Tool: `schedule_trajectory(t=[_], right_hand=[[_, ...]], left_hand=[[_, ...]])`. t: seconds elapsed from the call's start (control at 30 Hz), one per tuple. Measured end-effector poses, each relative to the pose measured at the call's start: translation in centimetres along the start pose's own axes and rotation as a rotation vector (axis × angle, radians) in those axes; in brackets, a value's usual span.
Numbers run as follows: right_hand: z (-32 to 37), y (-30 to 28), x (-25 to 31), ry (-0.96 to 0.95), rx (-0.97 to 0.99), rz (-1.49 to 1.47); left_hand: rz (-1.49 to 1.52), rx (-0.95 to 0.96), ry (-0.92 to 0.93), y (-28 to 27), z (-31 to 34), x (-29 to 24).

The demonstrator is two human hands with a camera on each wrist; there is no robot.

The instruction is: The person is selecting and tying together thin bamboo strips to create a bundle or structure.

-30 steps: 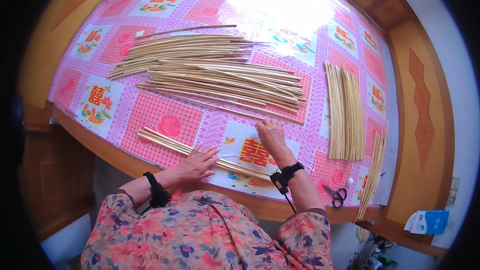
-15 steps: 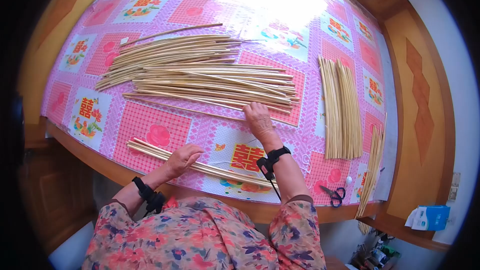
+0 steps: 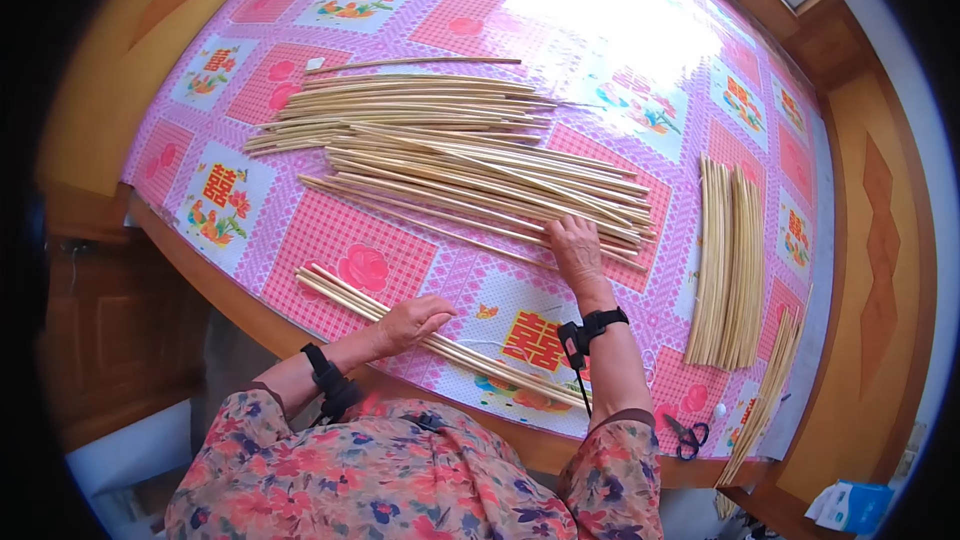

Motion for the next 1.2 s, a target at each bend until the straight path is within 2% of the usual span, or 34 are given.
schedule_trajectory(t=[0.13, 0.2, 0.27, 0.3, 0.33, 0.4, 0.43, 0.47, 0.53, 0.6, 0.67, 0.7, 0.73, 0.8, 0.93, 0.97, 1.13, 1.2], right_hand=[[0.1, 1.0, -0.1, 0.04, 0.045, 0.047], [0.3, 0.9, 0.0, 0.001, 0.005, 0.027], [0.5, 0.7, 0.3, -0.042, 0.056, 0.084], [0.6, 0.4, 0.3, -0.05, 0.012, 0.035], [0.7, 0.0, 0.5, -0.066, -0.001, 0.033], [1.3, -1.0, 0.6, -0.005, 0.068, -0.187], [1.4, -2.2, 1.1, -0.012, 0.097, -0.21], [1.6, -3.6, 1.5, -0.019, 0.094, -0.206], [2.0, -6.3, 2.2, -0.013, 0.004, -0.422], [2.6, -7.7, 2.7, -0.024, -0.012, -0.486], [3.4, -8.8, 4.2, -0.024, 0.094, -0.641], [4.0, -8.2, 4.8, 0.159, 0.293, -0.959], [4.3, -8.5, 5.6, 0.169, 0.291, -0.962], [4.7, -8.8, 7.3, 0.18, 0.428, -1.195], [5.1, -8.1, 7.7, 0.166, 0.505, -1.3], [5.0, -8.0, 7.7, 0.165, 0.494, -1.266], [4.9, -8.5, 7.9, 0.204, 0.505, -1.254], [4.6, -8.8, 7.9, 0.187, 0.504, -1.16]], left_hand=[[0.028, -0.028, -0.021, -0.1, -0.4, 0.7], [0.022, -0.059, -0.021, -0.4, -0.7, 1.0], [0.18, -0.053, -0.105, -0.7, -1.0, 1.1], [0.298, -0.105, -0.11, -0.9, -1.1, 0.7], [0.287, -0.122, -0.113, -1.0, -1.2, 0.8], [0.578, -0.138, -0.177, -0.8, -1.3, 1.8], [0.649, -0.066, -0.273, -1.1, -1.3, 2.0], [0.648, -0.073, -0.269, -1.5, -1.4, 1.9], [0.893, -0.152, -0.282, -1.9, -2.1, 1.7], [0.974, -0.193, -0.24, -2.5, -2.7, 0.9], [1.241, -0.314, -0.071, -3.6, -3.3, -0.3], [1.343, -0.329, -0.018, -4.1, -3.7, -0.6], [1.345, -0.318, -0.023, -4.6, -3.7, -0.8], [1.374, -0.297, 0.115, -5.8, -3.5, -1.5], [1.294, -0.297, 0.053, -6.7, -2.0, -1.7], [1.337, -0.335, 0.034, -6.8, -1.7, -1.8], [1.374, -0.278, 0.046, -7.3, -1.0, -1.3], [1.406, -0.289, 0.012, -7.3, -0.9, -1.1]])
Point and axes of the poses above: each hand's wrist, its own z-axis away from the middle knuckle, its own y-axis out of the palm, x = y × z, the point moved 3 cm from there along -z, towards the middle knuckle, and after that the axes turned 11 degrees about x, right-handed, at the moved point
